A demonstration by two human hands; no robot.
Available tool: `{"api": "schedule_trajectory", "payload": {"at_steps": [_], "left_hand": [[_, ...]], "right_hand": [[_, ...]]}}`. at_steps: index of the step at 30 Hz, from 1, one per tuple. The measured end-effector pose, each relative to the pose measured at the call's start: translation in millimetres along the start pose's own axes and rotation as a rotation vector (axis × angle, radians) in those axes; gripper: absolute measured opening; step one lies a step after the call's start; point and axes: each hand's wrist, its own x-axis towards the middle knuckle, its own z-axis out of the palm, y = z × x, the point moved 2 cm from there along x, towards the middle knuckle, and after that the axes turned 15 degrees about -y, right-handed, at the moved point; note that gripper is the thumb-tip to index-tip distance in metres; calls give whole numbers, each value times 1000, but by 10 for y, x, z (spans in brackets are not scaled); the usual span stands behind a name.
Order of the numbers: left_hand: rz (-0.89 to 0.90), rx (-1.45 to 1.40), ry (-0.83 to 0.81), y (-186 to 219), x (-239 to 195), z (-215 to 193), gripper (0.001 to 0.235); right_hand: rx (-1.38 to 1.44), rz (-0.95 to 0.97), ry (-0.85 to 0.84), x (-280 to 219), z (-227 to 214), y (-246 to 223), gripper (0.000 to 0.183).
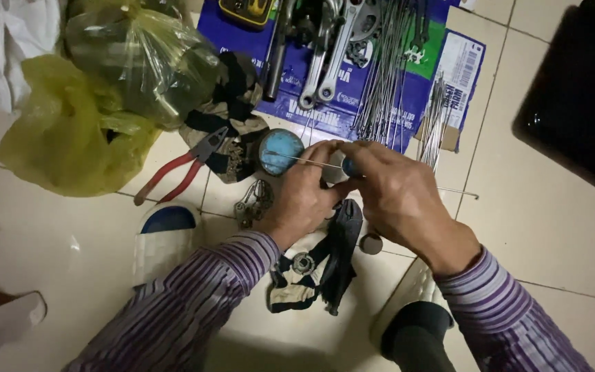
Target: The person sits on the floor and organizes tools and parts, including pliers, a small container, and a metal rod. They handle a small metal component, apply a substance from a bottle, and insert the rod into the component.
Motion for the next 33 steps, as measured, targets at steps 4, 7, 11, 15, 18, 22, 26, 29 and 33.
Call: {"api": "schedule_trajectory", "payload": {"at_steps": [4,7,11,15,18,22,26,29,33], "left_hand": [[63,-34,32,-34,-28,24,61],[30,34,56,-8,-7,35,64],[35,-52,43,-100,-25,58,65],[19,51,-20,10,-39,-22,70],[90,56,20,-141,-22,18,71],[128,68,71,-166,-15,64,73],[159,28,34,-199,21,18,74],[162,8,4,-168,12,-4,73],[176,-22,-18,-130,-3,-49,73]], "right_hand": [[10,108,40,-97,144,138,37],[-52,34,81,-66,80,60,27],[-6,2,121,-175,32,22,27],[423,368,-15,-487,-118,-57,42],[723,593,-111,-836,414,-37,44],[879,847,-152,-1182,1198,18,43],[1026,1028,-177,-1048,1296,-77,48],[995,1038,-102,-1037,1368,-69,50],[1017,990,-197,-1036,1207,-82,67]]}}
